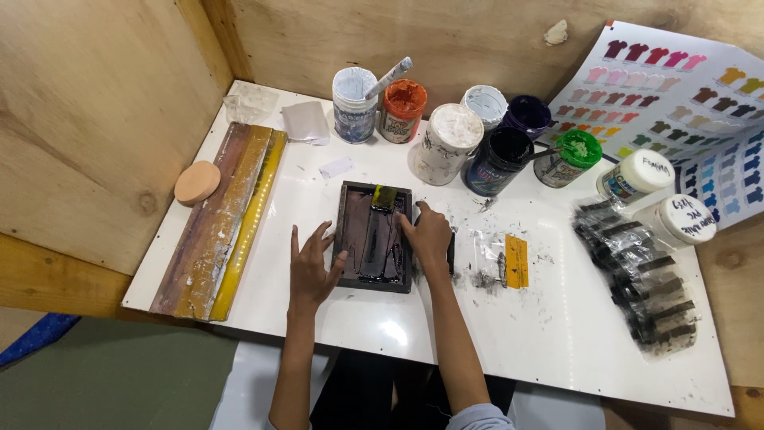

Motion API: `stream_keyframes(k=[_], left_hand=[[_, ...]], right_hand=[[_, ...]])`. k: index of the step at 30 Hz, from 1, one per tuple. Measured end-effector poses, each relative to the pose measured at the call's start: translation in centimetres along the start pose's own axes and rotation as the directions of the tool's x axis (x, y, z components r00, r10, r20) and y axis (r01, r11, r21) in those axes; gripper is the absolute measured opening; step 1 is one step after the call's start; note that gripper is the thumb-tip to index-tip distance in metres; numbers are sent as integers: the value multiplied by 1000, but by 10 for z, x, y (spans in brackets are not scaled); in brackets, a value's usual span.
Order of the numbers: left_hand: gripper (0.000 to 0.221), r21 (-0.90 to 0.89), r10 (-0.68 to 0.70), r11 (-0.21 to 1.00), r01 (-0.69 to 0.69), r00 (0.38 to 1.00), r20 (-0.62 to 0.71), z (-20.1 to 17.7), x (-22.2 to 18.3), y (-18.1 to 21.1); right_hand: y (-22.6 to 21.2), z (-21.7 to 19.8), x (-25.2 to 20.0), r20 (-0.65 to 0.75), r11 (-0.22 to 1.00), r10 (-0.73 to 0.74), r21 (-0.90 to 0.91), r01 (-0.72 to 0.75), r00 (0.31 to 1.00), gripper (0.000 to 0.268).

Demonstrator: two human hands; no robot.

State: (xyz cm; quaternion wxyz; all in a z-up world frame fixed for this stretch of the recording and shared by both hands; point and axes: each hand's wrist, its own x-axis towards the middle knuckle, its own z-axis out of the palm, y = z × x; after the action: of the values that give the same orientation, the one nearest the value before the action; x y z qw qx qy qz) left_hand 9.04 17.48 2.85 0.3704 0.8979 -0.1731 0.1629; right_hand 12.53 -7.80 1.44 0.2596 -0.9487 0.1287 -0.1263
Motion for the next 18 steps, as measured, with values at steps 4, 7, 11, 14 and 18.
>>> stream_keyframes(k=[4,7,11,14,18], left_hand=[[64,22,5,1000,-4,999,-35,8,-8,-5],[70,93,31,995,-21,995,-97,20,-16,-5],[91,114,59,992,-53,997,-48,13,-24,23],[109,100,57,993,-59,998,21,9,-25,30],[129,81,24,996,-34,992,122,6,-24,33]], right_hand=[[-11,-7,5,-71,998,-34,56,38,997,44],[-14,-2,14,-120,981,-192,-34,189,974,38],[-24,3,23,-68,956,-287,-72,283,955,41],[-37,-2,27,-19,950,-300,-97,297,954,41],[-43,-4,25,-51,952,-298,-84,293,953,39]])
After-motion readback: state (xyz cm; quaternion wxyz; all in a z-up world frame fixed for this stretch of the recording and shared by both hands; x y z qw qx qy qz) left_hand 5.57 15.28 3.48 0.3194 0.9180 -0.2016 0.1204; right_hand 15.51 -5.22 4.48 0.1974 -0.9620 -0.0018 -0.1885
